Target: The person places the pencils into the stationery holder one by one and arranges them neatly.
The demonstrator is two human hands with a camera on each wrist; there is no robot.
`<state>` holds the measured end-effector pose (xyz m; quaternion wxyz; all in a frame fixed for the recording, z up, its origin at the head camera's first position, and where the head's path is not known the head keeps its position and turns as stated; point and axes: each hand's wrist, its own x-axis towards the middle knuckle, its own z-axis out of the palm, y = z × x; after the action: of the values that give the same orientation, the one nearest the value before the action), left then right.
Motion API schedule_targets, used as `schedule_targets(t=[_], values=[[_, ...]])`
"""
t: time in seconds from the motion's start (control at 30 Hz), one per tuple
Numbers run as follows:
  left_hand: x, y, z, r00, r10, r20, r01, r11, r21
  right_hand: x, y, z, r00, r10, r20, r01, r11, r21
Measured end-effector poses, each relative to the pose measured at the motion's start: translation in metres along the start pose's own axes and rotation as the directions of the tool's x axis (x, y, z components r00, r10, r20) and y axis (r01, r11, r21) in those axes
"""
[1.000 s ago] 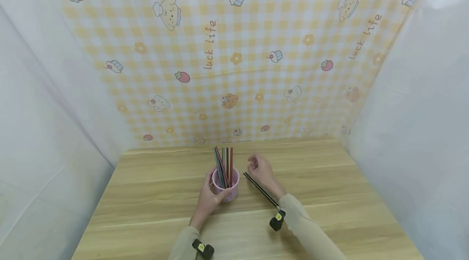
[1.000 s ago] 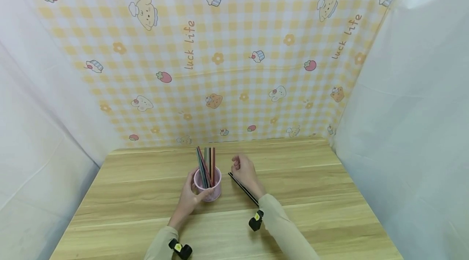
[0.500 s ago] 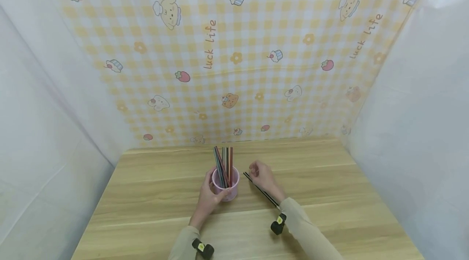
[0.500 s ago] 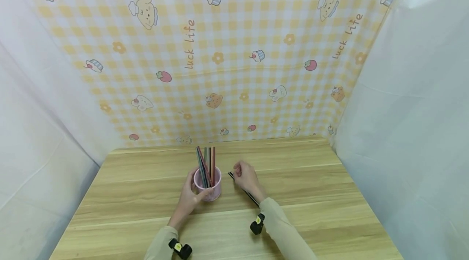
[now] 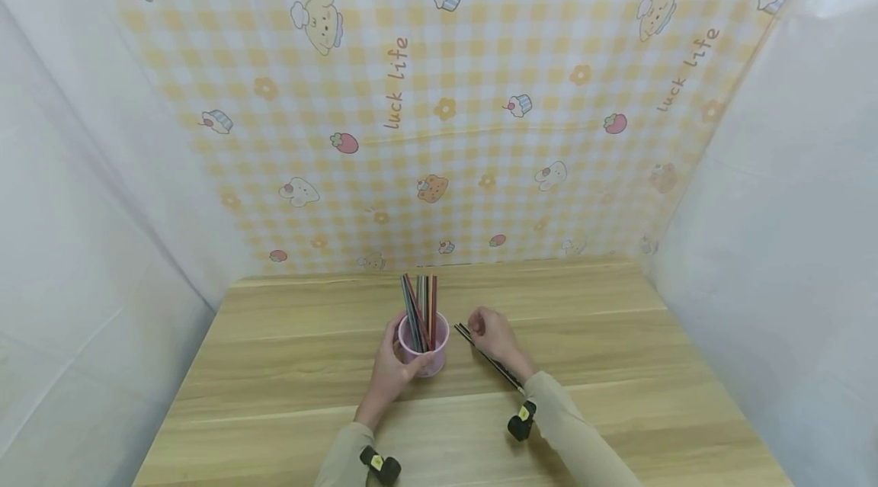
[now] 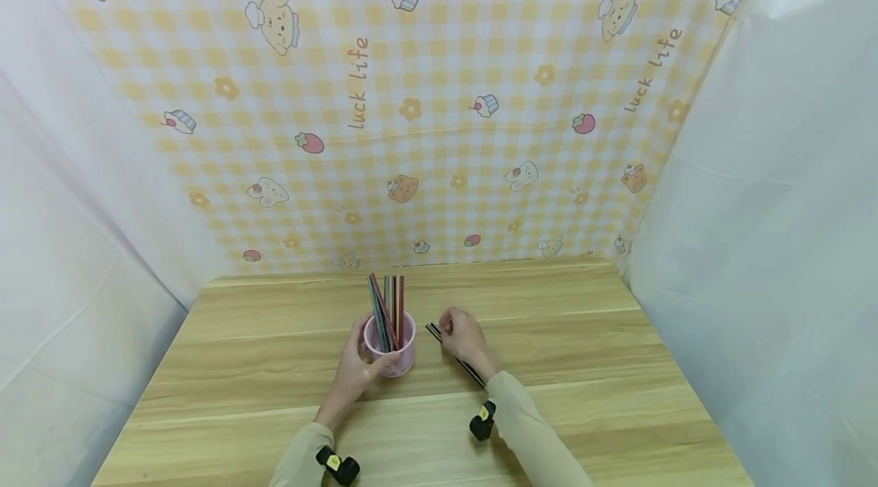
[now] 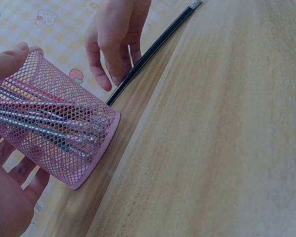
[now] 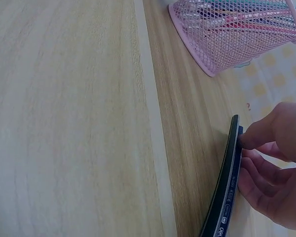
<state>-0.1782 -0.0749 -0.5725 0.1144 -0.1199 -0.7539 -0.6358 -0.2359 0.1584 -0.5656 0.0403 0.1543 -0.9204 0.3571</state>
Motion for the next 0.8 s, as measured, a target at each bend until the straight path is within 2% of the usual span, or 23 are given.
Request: schedule_targets(t=[0.13,0.37,0.63,0.7,0.8], values=[[0.000,-0.001,-0.001,1.000,-0.014,0.017,0.014,1.000,-0.015,-0.001,-0.004,-0.002,0.999,0.028,0.016,-0.028,1.000,-0.002],[-0.001,0.003,-0.002,1.000,-0.011,0.025,0.011,1.000,-0.027,0.000,-0.007,-0.003,0.997,0.058,0.049,-0.054,0.996,-0.077],[-0.002,0.024,-0.004,1.000,0.001,0.022,-0.001,1.000,-0.029,0.001,-0.011,-0.006,0.991,0.072,0.113,-0.059,0.991,-0.118],[-0.002,0.023,-0.004,1.000,-0.003,0.021,0.004,0.999,-0.032,0.001,-0.012,-0.007,0.989,0.075,0.127,-0.058,0.990,-0.128],[-0.002,0.010,-0.002,1.000,-0.011,0.017,0.012,0.999,-0.042,0.003,-0.012,-0.008,0.989,0.076,0.129,-0.059,0.989,-0.133]])
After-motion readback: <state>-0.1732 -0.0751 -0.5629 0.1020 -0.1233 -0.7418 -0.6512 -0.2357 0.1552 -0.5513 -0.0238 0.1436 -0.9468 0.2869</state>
